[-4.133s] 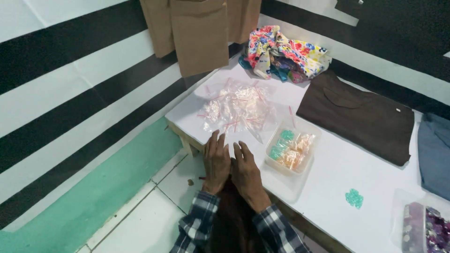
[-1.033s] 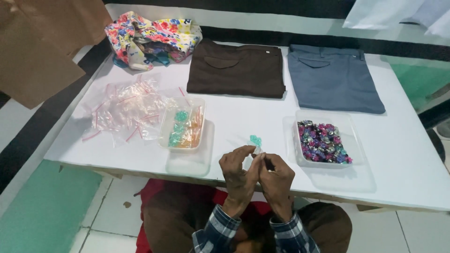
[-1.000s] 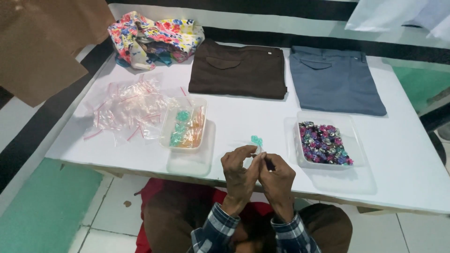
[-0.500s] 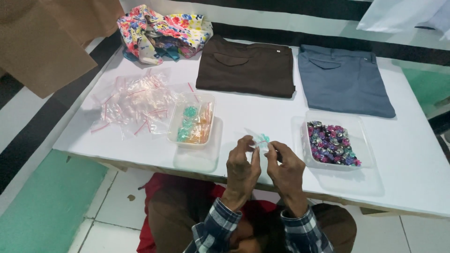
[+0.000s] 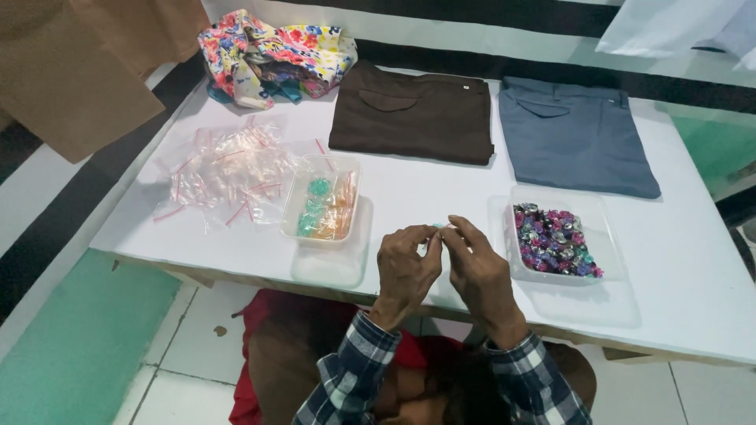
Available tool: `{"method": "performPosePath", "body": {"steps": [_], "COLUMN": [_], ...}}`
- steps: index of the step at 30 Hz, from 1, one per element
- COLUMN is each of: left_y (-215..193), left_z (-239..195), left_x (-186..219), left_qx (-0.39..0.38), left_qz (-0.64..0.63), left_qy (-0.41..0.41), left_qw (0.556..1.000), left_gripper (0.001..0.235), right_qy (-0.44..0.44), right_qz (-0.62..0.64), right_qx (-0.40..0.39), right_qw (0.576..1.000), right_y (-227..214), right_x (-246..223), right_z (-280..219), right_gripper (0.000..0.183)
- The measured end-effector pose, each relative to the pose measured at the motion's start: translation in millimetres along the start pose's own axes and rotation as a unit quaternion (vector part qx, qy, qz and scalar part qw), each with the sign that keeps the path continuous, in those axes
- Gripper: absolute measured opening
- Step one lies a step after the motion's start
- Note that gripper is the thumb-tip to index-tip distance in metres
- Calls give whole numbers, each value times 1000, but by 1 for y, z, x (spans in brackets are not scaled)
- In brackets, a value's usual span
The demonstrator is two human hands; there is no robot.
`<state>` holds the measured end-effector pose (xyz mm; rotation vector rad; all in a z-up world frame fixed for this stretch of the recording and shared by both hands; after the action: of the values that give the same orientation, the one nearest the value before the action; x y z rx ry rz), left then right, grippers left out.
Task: Picking small decorative items like buttons or beads from containers and placing them into small plastic bags.
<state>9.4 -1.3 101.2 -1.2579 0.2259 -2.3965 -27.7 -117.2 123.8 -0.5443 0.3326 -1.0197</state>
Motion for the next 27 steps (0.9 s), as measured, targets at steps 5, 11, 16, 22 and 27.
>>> {"method": "performPosePath", "body": {"steps": [5, 11, 16, 22, 27], "left_y": [-2, -21, -11, -13, -17], "left_z": [2, 10, 4, -1, 3], "left_x": [-5, 5, 11, 5, 10], "left_qx": [1, -8, -28, -46, -59], "left_qz": [-119, -175, -110, -168, -222], "left_qy": [-61, -105, -53, -117, -199], "left_qw": [991, 979, 992, 978, 953], "left_gripper": [10, 12, 15, 14, 13], "right_qy": [-4, -28, -38, -74, -134], "right_qz": [6, 44, 49, 57, 42], "right_qx": [-53, -47, -30, -15, 22], "right_qw": [999, 998, 998, 996, 990], "right_y": [2, -10, -9, -15, -32], "right_x": [13, 20, 13, 14, 1], "right_z": [0, 4, 7, 5, 2], "right_gripper": [18, 21, 29, 21, 21]}}
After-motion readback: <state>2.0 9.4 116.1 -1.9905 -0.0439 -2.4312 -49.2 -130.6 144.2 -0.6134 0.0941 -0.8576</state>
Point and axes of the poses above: each hand's wrist, its own z-axis towards the middle knuckle, its own y-axis out of the palm, x = y × z, the point moved 5 cm from there along z, towards the middle knuckle, and after that the axes turned 1 degree about -z, right-handed, at the moved point
